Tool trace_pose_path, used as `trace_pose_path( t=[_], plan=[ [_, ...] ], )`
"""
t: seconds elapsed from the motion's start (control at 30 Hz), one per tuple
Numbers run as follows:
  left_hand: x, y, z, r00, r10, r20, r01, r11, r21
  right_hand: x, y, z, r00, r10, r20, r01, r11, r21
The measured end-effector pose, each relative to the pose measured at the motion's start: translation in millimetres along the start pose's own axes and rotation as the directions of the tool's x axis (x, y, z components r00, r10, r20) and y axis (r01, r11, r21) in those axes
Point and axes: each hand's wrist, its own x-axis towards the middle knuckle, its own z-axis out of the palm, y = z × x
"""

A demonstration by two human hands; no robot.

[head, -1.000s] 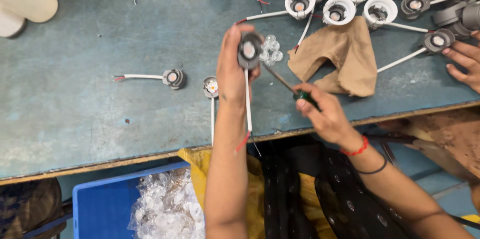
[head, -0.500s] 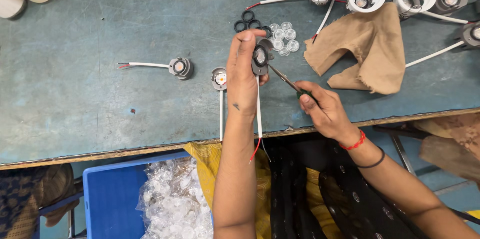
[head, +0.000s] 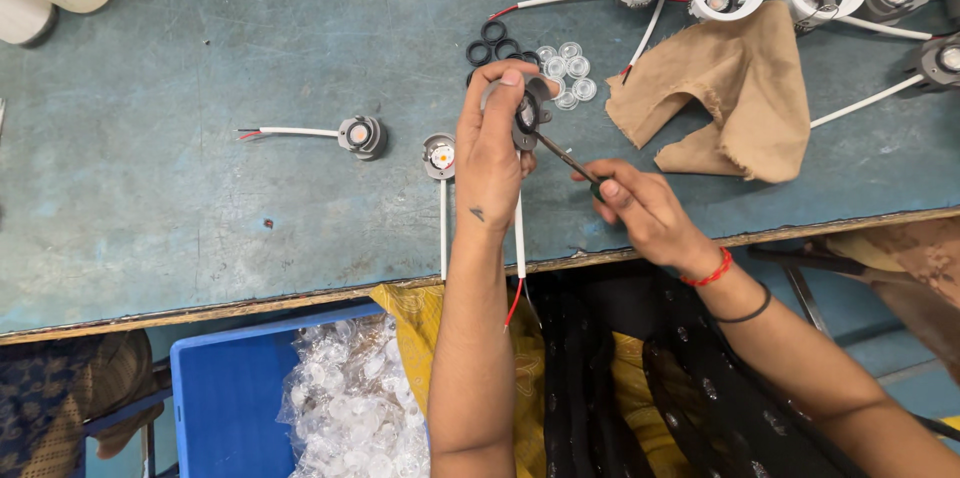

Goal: The person assembles small LED light fixtures at a workbench. They place black rubber rings and clear plastic covers onto the LED units, then use a green screwdriver to tighten the components. The person wipes the assembled units with a cloth and repeats the process for several fixtures.

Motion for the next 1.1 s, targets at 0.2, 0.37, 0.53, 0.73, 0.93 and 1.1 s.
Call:
trace_pose_path(
  t=[0.2,0.37,0.53,0.73,0.93,1.1],
  plan=[
    [-0.6,1.5,1.5,0.998,0.045,-0.049,-0.040,0.994,0.104,7.4,-7.7,-2.5,0.995,0.074,0.072,-0.084,0.984,0.155],
    [-2.5,-3.7,1.6,0.998,0.050,-0.040,-0.047,0.997,0.064,6.8,-9.2,6.4,0.998,0.061,-0.024,-0.061,0.998,0.007],
    [-2.9,-1.2,8.3,0.996,0.060,-0.067,-0.053,0.994,0.100,9.1,-9.4,15.2,0.995,-0.019,-0.093,0.015,0.999,-0.050],
    [-22.0,9.2,15.9,0.966,0.252,-0.052,-0.238,0.951,0.196,11.9,-9.1,22.2,0.986,-0.108,-0.130,0.106,0.994,-0.019],
    [-24.0,23.2,27.7,0.947,0.320,-0.037,-0.295,0.907,0.302,21.5,-1.1,36.9,0.969,-0.176,-0.173,0.187,0.981,0.049],
    [-45.4,47.5,42.3,0.936,0.353,-0.003,-0.341,0.905,0.254,19.0,5.0,41.3,0.958,-0.231,-0.169,0.250,0.962,0.105]
  ],
)
